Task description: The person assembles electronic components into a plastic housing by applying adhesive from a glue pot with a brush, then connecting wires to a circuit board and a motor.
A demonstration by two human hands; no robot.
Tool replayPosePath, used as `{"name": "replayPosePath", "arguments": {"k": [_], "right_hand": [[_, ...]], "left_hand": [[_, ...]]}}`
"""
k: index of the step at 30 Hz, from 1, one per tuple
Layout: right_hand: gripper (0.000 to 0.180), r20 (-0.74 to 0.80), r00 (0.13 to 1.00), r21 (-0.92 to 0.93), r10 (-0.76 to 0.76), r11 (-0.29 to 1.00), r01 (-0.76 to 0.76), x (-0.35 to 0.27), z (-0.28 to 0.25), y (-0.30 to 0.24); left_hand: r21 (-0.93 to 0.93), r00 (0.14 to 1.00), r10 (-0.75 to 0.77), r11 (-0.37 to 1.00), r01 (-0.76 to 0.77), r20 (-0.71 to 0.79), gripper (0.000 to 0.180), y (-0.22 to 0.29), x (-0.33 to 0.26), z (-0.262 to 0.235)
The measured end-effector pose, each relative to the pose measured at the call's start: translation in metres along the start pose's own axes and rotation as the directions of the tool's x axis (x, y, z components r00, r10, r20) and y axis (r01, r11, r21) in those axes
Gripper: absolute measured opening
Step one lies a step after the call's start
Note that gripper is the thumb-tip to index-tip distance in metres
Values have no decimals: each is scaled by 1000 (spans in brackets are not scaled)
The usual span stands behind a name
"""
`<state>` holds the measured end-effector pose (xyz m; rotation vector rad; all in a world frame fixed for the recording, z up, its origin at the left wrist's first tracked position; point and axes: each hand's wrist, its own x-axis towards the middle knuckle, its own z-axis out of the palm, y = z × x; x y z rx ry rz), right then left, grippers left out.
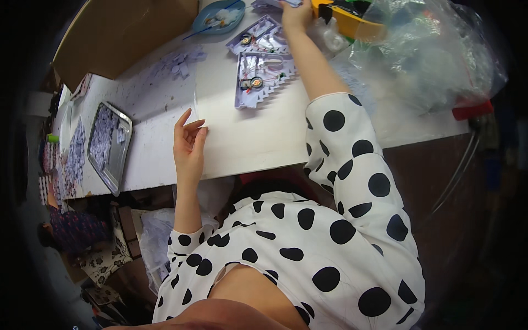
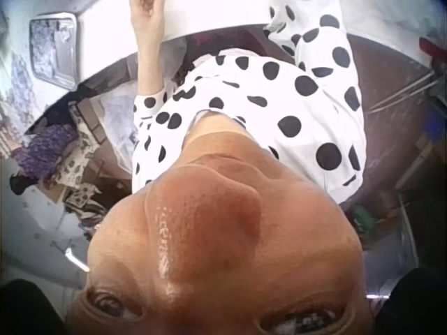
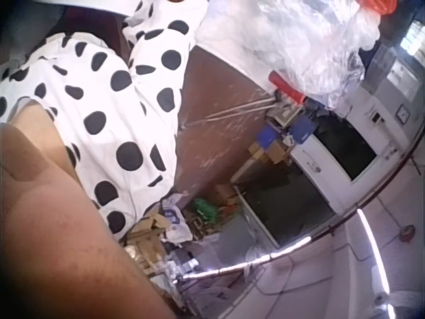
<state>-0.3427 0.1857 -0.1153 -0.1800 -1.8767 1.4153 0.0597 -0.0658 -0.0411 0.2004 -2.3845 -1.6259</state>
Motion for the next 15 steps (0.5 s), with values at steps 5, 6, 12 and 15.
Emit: {"name": "replayPosePath", "arguments": {"k": [5,6,12,15], "right_hand": [[73,-52,996,-276,-75,959,58,8,13,42],[74,-79,989,-375,-124,923,86,4,15,44],[75,73,997,-478,-38,876,68,-26,9,30],[76,161,987,-533,6,842,82,-32,4,8]], "left_hand": [[-80,1000,31,996,-30,2,50,-4,-14,-13],[-76,1000,24,997,-24,4,50,-4,-17,-14],[-63,999,36,997,-37,-15,51,-7,-32,-15],[-34,998,56,998,-57,-38,50,-10,-35,-14]]}}
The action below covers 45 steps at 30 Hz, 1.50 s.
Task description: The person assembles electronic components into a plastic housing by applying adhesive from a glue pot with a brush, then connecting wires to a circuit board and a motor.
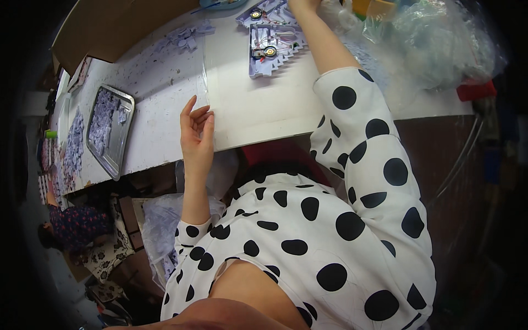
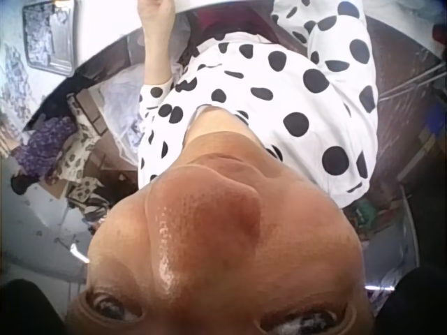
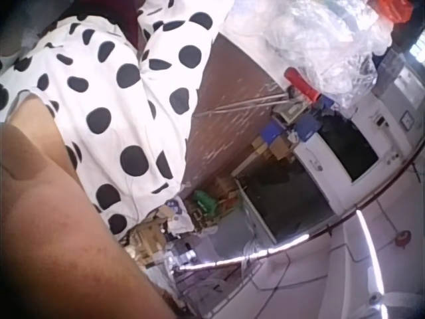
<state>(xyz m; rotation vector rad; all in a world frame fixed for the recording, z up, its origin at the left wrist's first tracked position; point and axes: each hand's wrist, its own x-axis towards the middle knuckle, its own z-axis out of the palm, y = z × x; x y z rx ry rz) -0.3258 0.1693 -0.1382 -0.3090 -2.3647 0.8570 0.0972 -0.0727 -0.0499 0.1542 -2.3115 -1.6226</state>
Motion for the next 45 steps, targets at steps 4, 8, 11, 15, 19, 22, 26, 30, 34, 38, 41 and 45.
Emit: {"name": "replayPosePath", "arguments": {"k": [4,8,11,15,19,22,26,30,34,38,41,45], "right_hand": [[77,88,996,-96,2,995,6,5,-30,3],[57,-194,913,-84,-359,933,349,-48,-81,-2],[57,-28,889,-1,-456,890,456,-77,-147,-12],[50,264,791,300,-552,826,476,-122,-225,-33],[47,329,748,389,-576,805,448,-153,-258,-30],[47,327,748,387,-577,804,451,-171,-274,-29],[45,349,753,448,-557,805,388,-190,-280,-41],[39,319,708,582,-629,720,378,-214,-272,-59],[35,307,559,685,-770,587,432,-251,-252,-95],[32,326,521,620,-789,594,512,-274,-224,-124],[22,326,528,638,-784,594,489,-275,-212,-134],[14,304,555,656,-774,593,467,-268,-211,-148]], "left_hand": [[53,998,51,997,-52,24,50,6,3,6],[92,998,20,995,-25,55,53,18,9,13],[157,983,107,979,-130,147,56,28,29,39],[200,955,226,944,-264,194,65,33,62,73],[482,924,341,789,-381,172,80,29,80,100],[560,923,358,739,-374,143,82,28,81,108],[491,929,354,794,-358,105,78,28,65,84],[499,966,238,828,-256,102,77,25,28,39],[460,978,200,864,-205,62,86,16,0,-5],[466,979,200,863,-196,41,87,9,-8,-31],[481,981,193,856,-186,36,87,6,-10,-38],[468,976,215,864,-184,-13,81,10,-14,-50]]}}
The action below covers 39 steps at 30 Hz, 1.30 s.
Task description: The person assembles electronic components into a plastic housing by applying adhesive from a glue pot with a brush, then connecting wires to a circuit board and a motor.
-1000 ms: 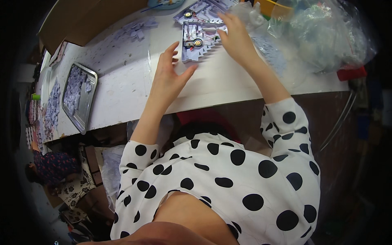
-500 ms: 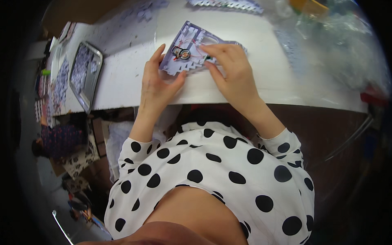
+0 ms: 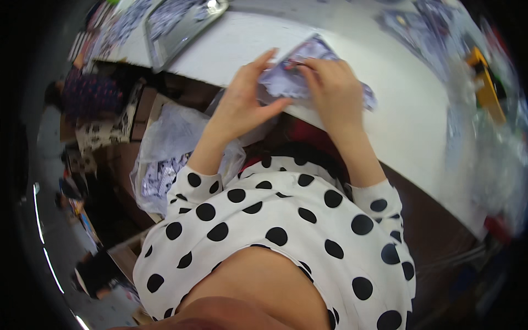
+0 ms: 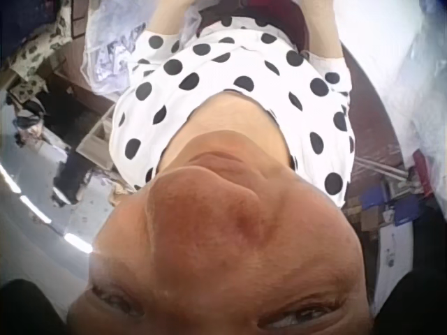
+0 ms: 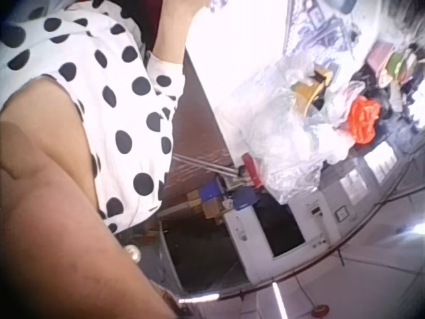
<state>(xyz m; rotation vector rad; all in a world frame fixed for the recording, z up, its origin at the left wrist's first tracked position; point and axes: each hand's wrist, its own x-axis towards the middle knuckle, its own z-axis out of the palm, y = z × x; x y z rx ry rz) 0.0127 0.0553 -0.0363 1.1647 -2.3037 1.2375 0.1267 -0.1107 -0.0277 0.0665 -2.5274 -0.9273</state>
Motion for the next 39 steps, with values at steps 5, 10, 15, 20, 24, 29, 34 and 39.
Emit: {"name": "replayPosePath", "arguments": {"k": [5,10,15,20,24,29,34,39], "right_hand": [[19,57,986,-52,155,987,-152,-5,0,-3],[25,97,970,-32,223,975,-220,-15,-21,23],[25,136,975,14,174,984,-177,-2,-6,5],[29,66,968,-67,243,969,-239,2,-6,12],[31,-22,973,-31,231,972,-232,2,0,18],[32,-60,967,-89,248,963,-253,2,-8,16],[32,-43,974,-198,221,954,-226,-7,-29,20],[27,5,969,-200,245,950,-239,-14,-43,34]], "left_hand": [[192,977,209,962,-196,-47,21,-13,8,0],[158,960,280,948,-277,-2,26,-23,42,59],[187,948,276,951,-246,-158,24,-29,42,54],[142,972,236,962,-232,-13,22,-28,58,54],[141,987,116,981,-131,114,19,-22,56,43],[236,971,186,947,-218,151,14,-17,64,37],[274,942,290,904,-328,169,11,-2,62,43],[312,898,363,848,-429,249,15,-7,80,60]]}}
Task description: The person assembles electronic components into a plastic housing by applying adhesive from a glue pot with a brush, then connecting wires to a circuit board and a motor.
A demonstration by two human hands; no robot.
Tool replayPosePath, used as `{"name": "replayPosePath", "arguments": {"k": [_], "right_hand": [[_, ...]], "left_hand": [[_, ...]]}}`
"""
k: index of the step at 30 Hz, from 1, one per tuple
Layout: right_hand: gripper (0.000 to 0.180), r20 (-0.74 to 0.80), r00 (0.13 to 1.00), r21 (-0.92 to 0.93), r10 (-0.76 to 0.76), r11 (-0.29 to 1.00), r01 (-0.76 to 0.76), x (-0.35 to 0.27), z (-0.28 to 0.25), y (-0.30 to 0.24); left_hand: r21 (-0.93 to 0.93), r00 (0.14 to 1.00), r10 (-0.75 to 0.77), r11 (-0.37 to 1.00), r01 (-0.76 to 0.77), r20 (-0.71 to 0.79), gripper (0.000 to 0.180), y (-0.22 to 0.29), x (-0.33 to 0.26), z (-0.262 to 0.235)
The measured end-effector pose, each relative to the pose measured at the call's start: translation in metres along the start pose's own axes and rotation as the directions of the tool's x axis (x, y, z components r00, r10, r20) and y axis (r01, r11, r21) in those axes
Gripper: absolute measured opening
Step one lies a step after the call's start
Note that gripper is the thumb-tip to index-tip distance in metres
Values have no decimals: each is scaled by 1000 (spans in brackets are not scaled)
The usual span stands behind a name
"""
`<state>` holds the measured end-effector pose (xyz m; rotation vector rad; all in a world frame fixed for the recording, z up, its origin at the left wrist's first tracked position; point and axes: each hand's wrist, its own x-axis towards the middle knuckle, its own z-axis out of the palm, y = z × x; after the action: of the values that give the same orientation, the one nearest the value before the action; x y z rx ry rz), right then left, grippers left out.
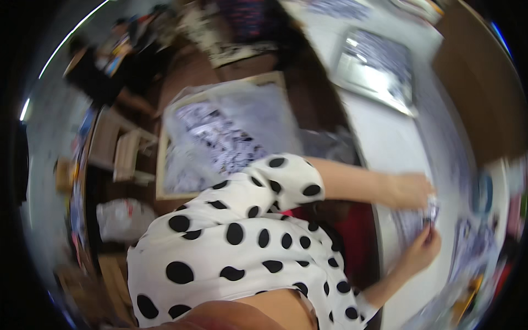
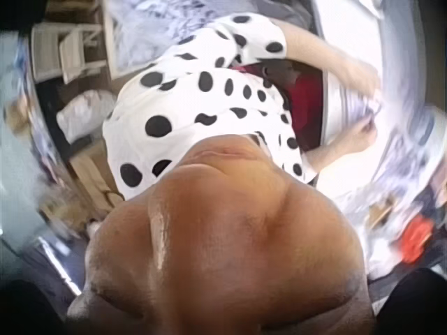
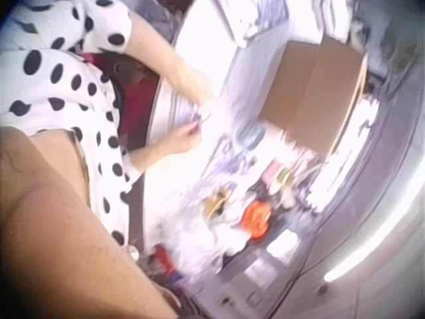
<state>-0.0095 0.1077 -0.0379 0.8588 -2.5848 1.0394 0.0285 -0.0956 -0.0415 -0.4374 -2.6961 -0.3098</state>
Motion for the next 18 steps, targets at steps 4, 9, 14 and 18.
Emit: {"name": "replayPosePath", "arguments": {"k": [4,9,14,18], "right_hand": [[24,-14,1000,80,3,997,-2,13,14,-10],[19,5,999,93,48,994,-48,27,20,-27],[18,64,993,78,101,991,-106,23,8,-13],[17,45,996,124,73,989,-78,15,7,-10]], "left_hand": [[-15,995,51,999,-53,-83,14,-25,-15,-9],[-121,997,58,991,-52,48,16,-41,-19,-65],[-133,989,65,990,-48,131,23,-31,-7,-49],[-60,975,41,998,-29,219,24,-20,-6,-53]]}}
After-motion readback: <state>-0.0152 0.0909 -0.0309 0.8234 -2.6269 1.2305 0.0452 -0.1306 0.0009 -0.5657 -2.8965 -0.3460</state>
